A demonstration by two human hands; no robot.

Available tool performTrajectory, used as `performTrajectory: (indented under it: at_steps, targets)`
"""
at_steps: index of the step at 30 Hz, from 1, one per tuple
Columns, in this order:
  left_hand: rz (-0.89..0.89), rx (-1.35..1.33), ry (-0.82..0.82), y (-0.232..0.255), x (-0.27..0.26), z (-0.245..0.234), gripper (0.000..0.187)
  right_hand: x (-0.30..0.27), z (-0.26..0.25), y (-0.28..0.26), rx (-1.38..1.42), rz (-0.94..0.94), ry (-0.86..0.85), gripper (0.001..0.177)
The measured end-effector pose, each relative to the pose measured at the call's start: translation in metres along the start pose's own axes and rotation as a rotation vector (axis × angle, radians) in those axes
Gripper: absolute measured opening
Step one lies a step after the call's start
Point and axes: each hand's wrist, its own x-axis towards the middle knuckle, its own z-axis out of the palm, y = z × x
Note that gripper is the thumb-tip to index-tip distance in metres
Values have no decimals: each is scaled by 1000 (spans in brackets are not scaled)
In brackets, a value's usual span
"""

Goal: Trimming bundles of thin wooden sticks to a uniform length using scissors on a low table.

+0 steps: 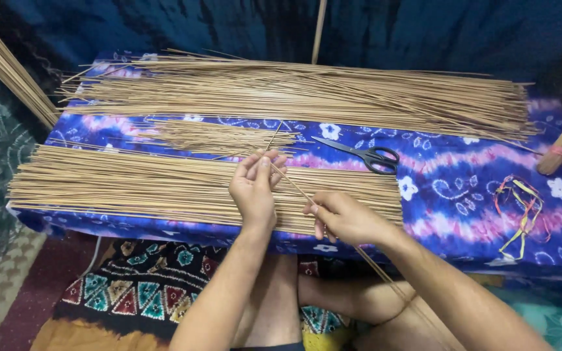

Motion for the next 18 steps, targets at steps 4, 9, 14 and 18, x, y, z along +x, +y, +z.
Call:
performTrajectory:
  at_steps: [4, 9, 14, 18]
  targets:
    - [20, -74, 98, 6, 40, -39, 22, -13, -11, 13, 37, 48, -5, 32]
    - [42, -147, 239, 4, 68, -86, 17, -19, -30, 34, -331, 68, 115, 26]
    - [92, -74, 231, 13, 55, -90, 32, -18, -26, 45, -379, 56, 202, 25]
    - [445, 367, 273, -8, 57, -101, 92, -21, -27, 51, -476, 48, 279, 21]
